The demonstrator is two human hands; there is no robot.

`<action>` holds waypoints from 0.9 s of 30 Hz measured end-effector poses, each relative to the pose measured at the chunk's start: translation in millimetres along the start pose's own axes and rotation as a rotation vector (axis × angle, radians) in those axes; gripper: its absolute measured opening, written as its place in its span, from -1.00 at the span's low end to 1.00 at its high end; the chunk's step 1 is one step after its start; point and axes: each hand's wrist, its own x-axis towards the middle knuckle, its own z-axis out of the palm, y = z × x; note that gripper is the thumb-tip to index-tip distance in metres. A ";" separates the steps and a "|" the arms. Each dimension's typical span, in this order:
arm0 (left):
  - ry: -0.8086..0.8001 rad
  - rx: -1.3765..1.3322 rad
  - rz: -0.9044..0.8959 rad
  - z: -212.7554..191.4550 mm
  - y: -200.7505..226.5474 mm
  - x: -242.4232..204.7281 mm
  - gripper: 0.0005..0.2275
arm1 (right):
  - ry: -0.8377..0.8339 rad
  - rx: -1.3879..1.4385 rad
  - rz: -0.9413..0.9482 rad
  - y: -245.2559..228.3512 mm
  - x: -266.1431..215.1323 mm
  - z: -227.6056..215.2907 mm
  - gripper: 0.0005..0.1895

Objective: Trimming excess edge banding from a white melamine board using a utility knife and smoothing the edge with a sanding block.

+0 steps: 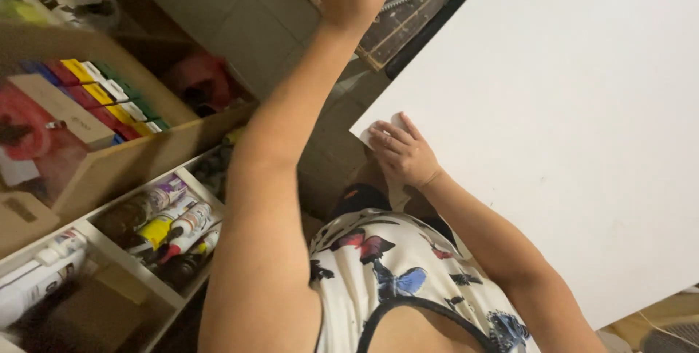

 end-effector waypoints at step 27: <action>-0.161 -1.234 -1.736 -92.1 137.0 -319.4 -0.65 | -0.082 0.910 1.584 -128.5 -280.9 -249.8 -0.64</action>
